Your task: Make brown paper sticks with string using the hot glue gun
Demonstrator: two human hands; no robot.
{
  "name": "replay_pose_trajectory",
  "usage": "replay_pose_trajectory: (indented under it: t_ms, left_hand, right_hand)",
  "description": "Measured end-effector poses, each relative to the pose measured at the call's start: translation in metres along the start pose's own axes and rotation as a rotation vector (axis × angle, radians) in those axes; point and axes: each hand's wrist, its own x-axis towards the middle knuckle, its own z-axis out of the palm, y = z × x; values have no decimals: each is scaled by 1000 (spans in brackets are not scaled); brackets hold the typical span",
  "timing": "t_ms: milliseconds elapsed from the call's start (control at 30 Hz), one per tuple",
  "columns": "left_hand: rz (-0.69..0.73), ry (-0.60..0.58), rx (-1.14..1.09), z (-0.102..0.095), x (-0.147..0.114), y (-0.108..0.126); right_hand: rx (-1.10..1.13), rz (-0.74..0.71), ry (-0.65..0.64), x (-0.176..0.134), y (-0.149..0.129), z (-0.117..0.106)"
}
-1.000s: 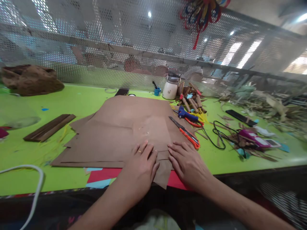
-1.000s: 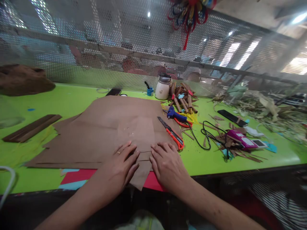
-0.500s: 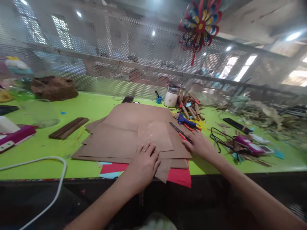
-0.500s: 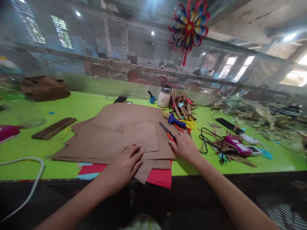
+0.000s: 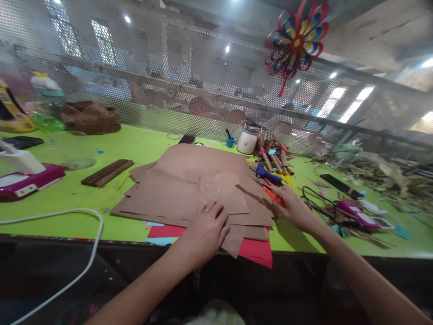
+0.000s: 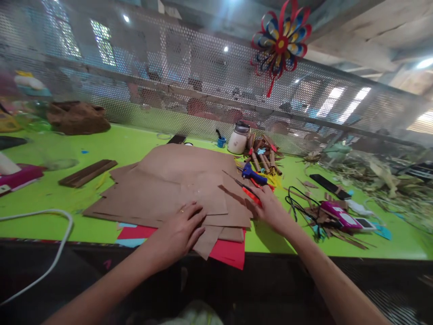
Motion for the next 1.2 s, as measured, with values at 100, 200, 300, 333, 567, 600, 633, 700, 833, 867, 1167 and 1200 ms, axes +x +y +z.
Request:
replay_pose_trajectory:
  t_ms: [100,200,300,333,567,600,633,700,833,867,1167,1200]
  left_hand:
    - [-3,11,0,0,-1,0]
    - [2,31,3,-1,-1,0]
    - [-5,37,5,-2,-1,1]
    - [-10,35,2,-2,-1,1]
    - [-19,55,4,3,-2,1]
    - [-15,53,10,2,0,1]
    - [-5,40,15,0,2,0]
    - [24,-28,15,-8,10,-1]
    - [46,-275,14,-26,40,-9]
    - [62,-298,34,-28,48,-12]
    - [120,-321,-158,1,70,-56]
    - [122,-319,-169,4,69,-59]
  right_hand:
    - [-37,-32,-57,-1,-7,-1]
    - [-86,-91,-72,1,-7,1]
    - [-74,-157,-79,0,-1,2]
    - [-57,-171,-92,-1,1,1]
    - [80,-214,-205,-21,4,-9]
    - [90,-218,-207,-23,4,-10]
    - [98,-222,-208,-24,4,-11]
    - [113,-224,-209,-25,5,-11]
    - [149,-244,-210,-19,8,-9]
    - [156,-252,-210,-17,9,-8]
    - [172,-271,-177,-29,12,-6]
    - [169,-263,-160,-33,12,-5]
